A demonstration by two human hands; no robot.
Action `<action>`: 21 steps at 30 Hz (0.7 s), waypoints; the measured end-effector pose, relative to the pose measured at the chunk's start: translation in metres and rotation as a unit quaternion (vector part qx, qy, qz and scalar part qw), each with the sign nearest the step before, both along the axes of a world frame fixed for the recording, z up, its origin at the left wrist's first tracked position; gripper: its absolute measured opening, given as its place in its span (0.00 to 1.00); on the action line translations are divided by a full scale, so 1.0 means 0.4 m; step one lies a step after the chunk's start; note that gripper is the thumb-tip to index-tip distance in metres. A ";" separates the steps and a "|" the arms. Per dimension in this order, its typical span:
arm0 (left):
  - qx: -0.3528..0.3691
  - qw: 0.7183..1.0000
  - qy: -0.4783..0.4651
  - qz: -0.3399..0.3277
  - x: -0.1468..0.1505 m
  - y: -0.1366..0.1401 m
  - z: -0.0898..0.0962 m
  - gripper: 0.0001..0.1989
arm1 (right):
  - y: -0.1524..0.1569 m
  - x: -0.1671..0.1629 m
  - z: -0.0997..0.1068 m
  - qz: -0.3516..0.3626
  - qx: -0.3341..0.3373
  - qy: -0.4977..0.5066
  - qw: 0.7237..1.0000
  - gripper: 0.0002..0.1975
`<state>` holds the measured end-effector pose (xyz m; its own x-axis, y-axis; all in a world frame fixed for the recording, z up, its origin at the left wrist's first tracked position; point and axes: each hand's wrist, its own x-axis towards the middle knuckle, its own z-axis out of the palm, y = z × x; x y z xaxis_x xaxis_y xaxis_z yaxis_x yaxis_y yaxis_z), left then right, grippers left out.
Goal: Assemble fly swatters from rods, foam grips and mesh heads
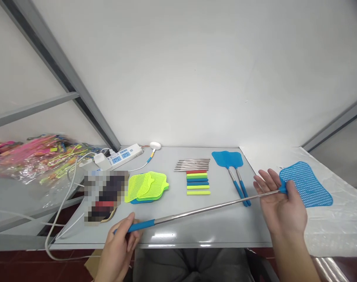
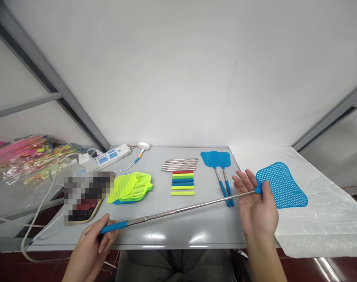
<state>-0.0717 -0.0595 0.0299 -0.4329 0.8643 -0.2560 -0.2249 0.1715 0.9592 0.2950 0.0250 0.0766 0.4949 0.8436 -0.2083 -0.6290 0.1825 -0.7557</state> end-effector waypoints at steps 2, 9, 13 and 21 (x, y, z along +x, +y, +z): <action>0.008 1.000 -0.011 0.005 0.002 0.011 0.006 0.22 | -0.002 -0.043 -0.003 -0.006 0.026 -0.052 0.998 0.21; 0.022 0.999 0.001 -0.049 0.103 0.076 0.063 0.22 | -0.011 -0.216 -0.010 0.081 0.076 -0.074 0.991 0.22; -0.022 0.995 0.013 -0.097 0.188 0.088 0.060 0.23 | -0.032 -0.267 -0.019 0.095 0.077 -0.104 0.987 0.22; -0.009 0.986 0.019 -0.168 0.275 0.093 0.060 0.26 | -0.034 -0.279 -0.034 0.196 0.042 -0.124 0.972 0.26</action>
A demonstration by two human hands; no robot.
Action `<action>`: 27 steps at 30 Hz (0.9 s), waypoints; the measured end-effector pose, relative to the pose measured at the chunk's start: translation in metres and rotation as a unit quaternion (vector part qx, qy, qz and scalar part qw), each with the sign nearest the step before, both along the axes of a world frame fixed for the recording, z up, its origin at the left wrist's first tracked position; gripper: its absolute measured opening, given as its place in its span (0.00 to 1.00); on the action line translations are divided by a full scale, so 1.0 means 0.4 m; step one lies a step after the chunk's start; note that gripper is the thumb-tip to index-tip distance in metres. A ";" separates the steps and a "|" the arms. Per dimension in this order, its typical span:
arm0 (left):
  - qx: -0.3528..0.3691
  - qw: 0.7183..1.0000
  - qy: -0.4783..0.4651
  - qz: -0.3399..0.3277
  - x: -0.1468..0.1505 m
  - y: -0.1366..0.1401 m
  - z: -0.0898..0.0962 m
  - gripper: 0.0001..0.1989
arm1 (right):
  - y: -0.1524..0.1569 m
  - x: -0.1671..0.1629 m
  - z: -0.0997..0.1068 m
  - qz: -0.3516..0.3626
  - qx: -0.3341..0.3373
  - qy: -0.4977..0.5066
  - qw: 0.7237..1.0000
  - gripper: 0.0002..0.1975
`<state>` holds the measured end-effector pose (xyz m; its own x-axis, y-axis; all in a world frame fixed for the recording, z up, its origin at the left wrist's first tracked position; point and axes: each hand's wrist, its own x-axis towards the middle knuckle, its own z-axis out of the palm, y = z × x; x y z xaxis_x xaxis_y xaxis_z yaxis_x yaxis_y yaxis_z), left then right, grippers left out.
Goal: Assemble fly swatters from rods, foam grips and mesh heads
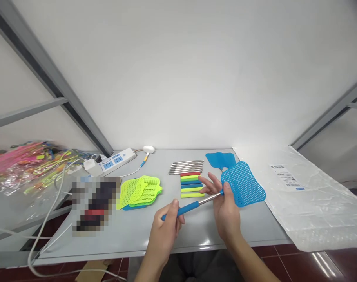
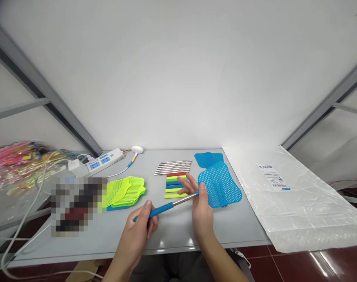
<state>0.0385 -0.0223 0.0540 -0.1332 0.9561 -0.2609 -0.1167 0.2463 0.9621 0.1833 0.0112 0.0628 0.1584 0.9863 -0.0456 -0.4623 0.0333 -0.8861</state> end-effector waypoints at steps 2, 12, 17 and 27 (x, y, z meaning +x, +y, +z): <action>-0.007 0.999 -0.046 -0.020 0.022 0.010 0.002 0.26 | 0.002 0.006 -0.006 0.034 0.016 -0.024 0.999 0.28; 0.018 0.984 -0.024 -0.178 0.157 0.049 -0.053 0.24 | -0.008 0.161 -0.028 -0.065 -0.022 -0.306 0.949 0.22; 0.131 0.969 0.195 -0.073 0.074 0.054 -0.077 0.16 | 0.028 0.382 -0.050 -0.161 -0.116 -0.604 0.772 0.23; 0.148 0.947 0.285 0.019 -0.024 0.035 -0.123 0.17 | 0.175 0.421 -0.145 -0.060 -0.185 -0.720 0.666 0.24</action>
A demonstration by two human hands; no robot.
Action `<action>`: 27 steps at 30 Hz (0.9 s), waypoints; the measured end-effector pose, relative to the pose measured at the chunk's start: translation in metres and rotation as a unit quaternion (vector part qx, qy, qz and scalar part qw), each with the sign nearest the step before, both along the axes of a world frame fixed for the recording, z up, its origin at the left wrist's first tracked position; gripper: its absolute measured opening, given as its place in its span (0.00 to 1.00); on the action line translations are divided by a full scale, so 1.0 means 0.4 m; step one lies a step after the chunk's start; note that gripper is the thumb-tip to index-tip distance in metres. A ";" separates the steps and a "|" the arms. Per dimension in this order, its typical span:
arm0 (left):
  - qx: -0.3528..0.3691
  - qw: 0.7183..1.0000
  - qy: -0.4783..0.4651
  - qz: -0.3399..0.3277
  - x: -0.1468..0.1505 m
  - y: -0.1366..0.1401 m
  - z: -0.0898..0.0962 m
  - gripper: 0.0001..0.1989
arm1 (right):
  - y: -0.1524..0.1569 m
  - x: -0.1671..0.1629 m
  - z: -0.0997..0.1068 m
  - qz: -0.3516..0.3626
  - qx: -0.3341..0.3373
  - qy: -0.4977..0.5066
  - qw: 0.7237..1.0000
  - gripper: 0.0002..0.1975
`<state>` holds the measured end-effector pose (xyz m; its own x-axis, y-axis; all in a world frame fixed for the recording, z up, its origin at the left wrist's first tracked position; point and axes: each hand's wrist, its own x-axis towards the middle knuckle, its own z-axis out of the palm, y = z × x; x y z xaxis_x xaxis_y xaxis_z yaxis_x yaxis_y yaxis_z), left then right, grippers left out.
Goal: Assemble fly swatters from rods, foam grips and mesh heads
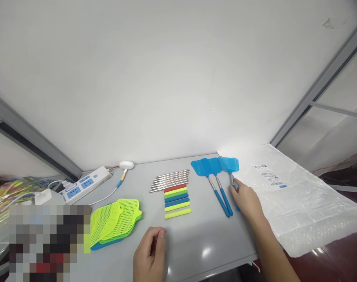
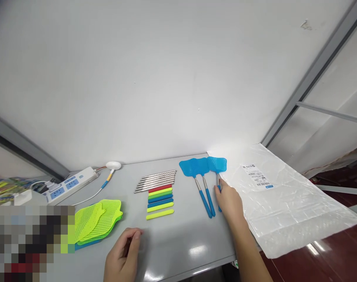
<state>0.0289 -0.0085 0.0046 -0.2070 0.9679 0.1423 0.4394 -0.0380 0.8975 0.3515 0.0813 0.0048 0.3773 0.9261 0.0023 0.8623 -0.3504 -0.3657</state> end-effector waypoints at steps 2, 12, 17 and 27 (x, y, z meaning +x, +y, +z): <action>-0.012 1.000 -0.005 -0.003 -0.001 0.003 -0.004 0.17 | 0.010 -0.009 -0.015 0.005 -0.004 0.004 1.000 0.25; -0.048 0.999 0.006 -0.025 -0.002 0.012 -0.007 0.18 | 0.008 -0.013 -0.045 0.013 0.014 0.044 0.999 0.24; -0.045 0.999 0.012 -0.018 -0.008 0.012 -0.016 0.18 | 0.000 -0.011 -0.053 0.017 0.027 0.066 0.997 0.23; -0.046 0.999 0.017 -0.019 -0.004 0.010 -0.005 0.17 | -0.019 -0.016 -0.051 0.016 0.045 0.092 0.995 0.22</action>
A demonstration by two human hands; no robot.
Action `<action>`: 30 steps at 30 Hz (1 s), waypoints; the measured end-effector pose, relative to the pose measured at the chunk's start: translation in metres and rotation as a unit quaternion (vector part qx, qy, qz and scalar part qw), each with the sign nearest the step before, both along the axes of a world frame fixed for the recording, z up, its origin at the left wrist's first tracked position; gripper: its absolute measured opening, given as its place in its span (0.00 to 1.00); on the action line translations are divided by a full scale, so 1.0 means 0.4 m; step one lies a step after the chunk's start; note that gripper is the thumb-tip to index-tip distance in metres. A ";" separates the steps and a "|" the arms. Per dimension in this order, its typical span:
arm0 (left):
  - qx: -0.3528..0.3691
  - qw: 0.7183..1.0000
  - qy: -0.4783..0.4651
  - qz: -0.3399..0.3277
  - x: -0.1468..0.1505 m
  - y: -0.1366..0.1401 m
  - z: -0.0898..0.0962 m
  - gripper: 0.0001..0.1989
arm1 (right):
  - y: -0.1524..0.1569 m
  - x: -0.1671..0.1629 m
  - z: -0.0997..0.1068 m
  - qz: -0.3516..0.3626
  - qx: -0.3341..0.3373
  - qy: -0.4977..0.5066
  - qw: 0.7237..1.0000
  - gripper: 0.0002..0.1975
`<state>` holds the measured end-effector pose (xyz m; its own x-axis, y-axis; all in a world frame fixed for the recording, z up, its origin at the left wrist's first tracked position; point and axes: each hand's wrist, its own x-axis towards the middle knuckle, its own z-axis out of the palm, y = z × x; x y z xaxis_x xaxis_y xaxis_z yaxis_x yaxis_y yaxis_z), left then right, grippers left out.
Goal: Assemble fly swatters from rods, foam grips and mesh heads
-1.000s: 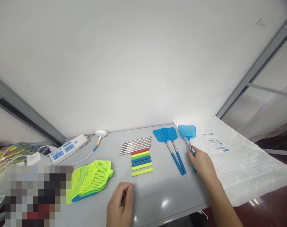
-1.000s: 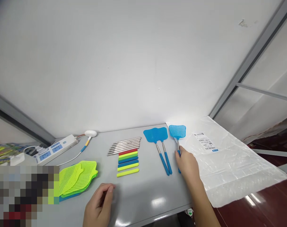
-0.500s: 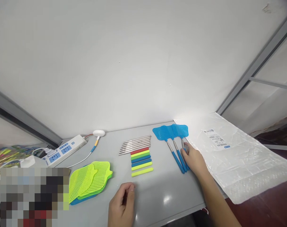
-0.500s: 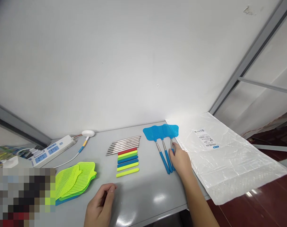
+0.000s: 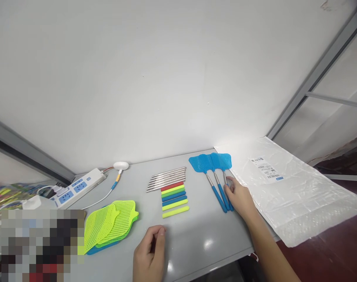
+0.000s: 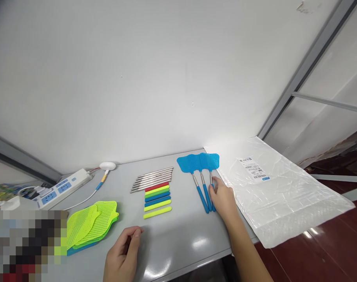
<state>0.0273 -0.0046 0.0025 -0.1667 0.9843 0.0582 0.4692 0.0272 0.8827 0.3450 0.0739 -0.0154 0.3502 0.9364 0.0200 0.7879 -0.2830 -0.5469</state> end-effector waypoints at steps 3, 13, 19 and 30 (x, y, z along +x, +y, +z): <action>0.001 1.000 0.001 0.002 0.002 0.001 0.003 0.18 | 0.001 -0.002 0.004 -0.001 0.003 0.006 1.000 0.22; -0.006 1.000 -0.001 -0.001 0.003 -0.003 0.012 0.20 | -0.005 -0.007 0.011 -0.016 0.017 0.039 0.999 0.22; -0.003 1.000 -0.013 0.002 0.012 -0.003 0.017 0.19 | -0.008 -0.006 0.012 -0.028 0.038 0.069 0.996 0.22; -0.018 0.999 -0.013 -0.043 0.019 -0.007 0.011 0.18 | -0.039 -0.079 0.085 0.003 0.121 0.086 0.989 0.21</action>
